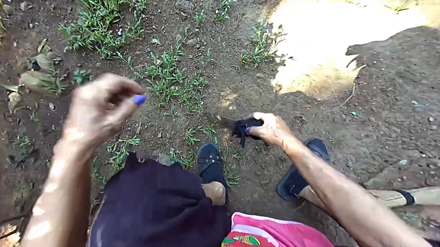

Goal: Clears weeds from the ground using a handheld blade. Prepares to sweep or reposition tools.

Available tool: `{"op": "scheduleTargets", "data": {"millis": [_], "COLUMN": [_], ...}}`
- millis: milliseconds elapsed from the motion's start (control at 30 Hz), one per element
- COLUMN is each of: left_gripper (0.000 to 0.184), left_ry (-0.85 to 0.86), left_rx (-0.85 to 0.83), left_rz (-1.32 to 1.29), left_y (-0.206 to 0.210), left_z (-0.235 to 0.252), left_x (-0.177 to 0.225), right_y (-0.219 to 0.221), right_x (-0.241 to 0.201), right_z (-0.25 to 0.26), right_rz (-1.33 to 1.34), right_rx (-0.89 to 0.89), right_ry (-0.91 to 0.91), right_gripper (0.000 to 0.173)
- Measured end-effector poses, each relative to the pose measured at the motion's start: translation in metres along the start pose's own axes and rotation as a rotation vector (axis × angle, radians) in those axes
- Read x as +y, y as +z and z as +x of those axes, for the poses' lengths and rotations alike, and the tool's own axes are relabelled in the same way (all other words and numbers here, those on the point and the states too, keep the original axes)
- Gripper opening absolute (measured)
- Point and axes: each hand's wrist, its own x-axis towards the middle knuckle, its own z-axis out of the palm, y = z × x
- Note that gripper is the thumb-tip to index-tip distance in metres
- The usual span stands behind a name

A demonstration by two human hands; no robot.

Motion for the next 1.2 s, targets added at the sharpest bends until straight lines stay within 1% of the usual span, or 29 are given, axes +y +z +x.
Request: {"op": "scheduleTargets", "data": {"millis": [67, 133, 200, 267, 300, 367, 467, 500, 567, 600, 667, 733, 767, 800, 833, 867, 900, 933, 1000, 1033, 1067, 1133, 1200], "left_gripper": [0.024, 0.021, 0.019, 0.018, 0.018, 0.021, 0.033, 0.038, 0.05, 0.055, 0.066, 0.074, 0.076, 0.078, 0.083, 0.088, 0.088, 0.078, 0.038, 0.026, 0.024, 0.026, 0.026], "left_ry": [-0.138, -0.221, -0.299, -0.356, -0.37, -0.377, -0.382, -0.38, -0.395, -0.405, -0.435, -0.403, -0.322, -0.193, -0.075, -0.019, -0.009, -0.017, -0.029, -0.04, -0.067, -0.147, -0.181], "left_rx": [-0.184, -0.307, -0.33, -0.315, -0.318, -0.376, -0.57, -0.64, -0.744, -0.739, -0.657, -0.576, -0.562, -0.578, -0.631, -0.711, -0.778, -0.804, -0.73, -0.686, -0.667, -0.671, -0.613], "left_rz": [-0.038, -0.057, -0.09, -0.132, -0.137, -0.106, -0.017, 0.02, 0.082, 0.093, 0.102, 0.089, 0.09, 0.112, 0.155, 0.218, 0.278, 0.314, 0.327, 0.334, 0.329, 0.278, 0.195], "left_y": [0.035, 0.063, 0.083, 0.1, 0.106, 0.111, 0.115, 0.117, 0.122, 0.128, 0.147, 0.174, 0.187, 0.199, 0.208, 0.215, 0.22, 0.224, 0.228, 0.227, 0.227, 0.226, 0.228], "left_z": [0.014, 0.023, 0.026, 0.028, 0.031, 0.037, 0.052, 0.057, 0.071, 0.078, 0.095, 0.107, 0.109, 0.111, 0.112, 0.111, 0.111, 0.107, 0.093, 0.086, 0.08, 0.066, 0.054], "left_x": [-0.034, -0.065, -0.085, -0.098, -0.102, -0.104, -0.1, -0.1, -0.099, -0.101, -0.107, -0.111, -0.112, -0.112, -0.112, -0.11, -0.111, -0.115, -0.126, -0.13, -0.133, -0.138, -0.143], "right_y": [0.011, 0.002, -0.016, -0.029, -0.031, -0.02, 0.018, 0.027, 0.038, 0.04, 0.039, 0.042, 0.045, 0.048, 0.053, 0.056, 0.058, 0.058, 0.051, 0.042, 0.03, 0.002, -0.023], "right_x": [0.024, 0.044, 0.063, 0.074, 0.075, 0.066, 0.039, 0.031, 0.019, 0.015, 0.008, 0.005, 0.005, 0.006, 0.008, 0.01, 0.011, 0.012, 0.014, 0.016, 0.019, 0.031, 0.045], "right_z": [0.001, -0.002, -0.003, -0.003, 0.0, 0.013, 0.042, 0.048, 0.05, 0.048, 0.042, 0.034, 0.032, 0.03, 0.029, 0.027, 0.027, 0.026, 0.023, 0.021, 0.018, 0.008, -0.004], "right_rz": [0.122, 0.174, 0.22, 0.306, 0.337, 0.368, 0.423, 0.403, 0.24, 0.125, -0.071, -0.2, -0.249, -0.29, -0.324, -0.351, -0.375, -0.386, -0.327, -0.258, -0.171, -0.004, 0.103], "right_rx": [-0.014, -0.036, -0.054, -0.056, -0.058, -0.071, -0.068, -0.068, -0.065, -0.053, -0.023, 0.019, 0.042, 0.071, 0.106, 0.134, 0.156, 0.165, 0.135, 0.097, 0.049, -0.034, -0.086], "right_ry": [0.076, 0.094, 0.059, 0.073, 0.093, 0.139, 0.142, 0.108, -0.017, -0.095, -0.218, -0.3, -0.336, -0.375, -0.418, -0.456, -0.487, -0.503, -0.465, -0.409, -0.339, -0.188, -0.074], "right_gripper": [0.036, 0.037, 0.037, 0.038, 0.037, 0.034, 0.031, 0.032, 0.038, 0.041, 0.044, 0.046, 0.046, 0.046, 0.045, 0.044, 0.043, 0.043, 0.044, 0.044, 0.044, 0.042, 0.044]}}
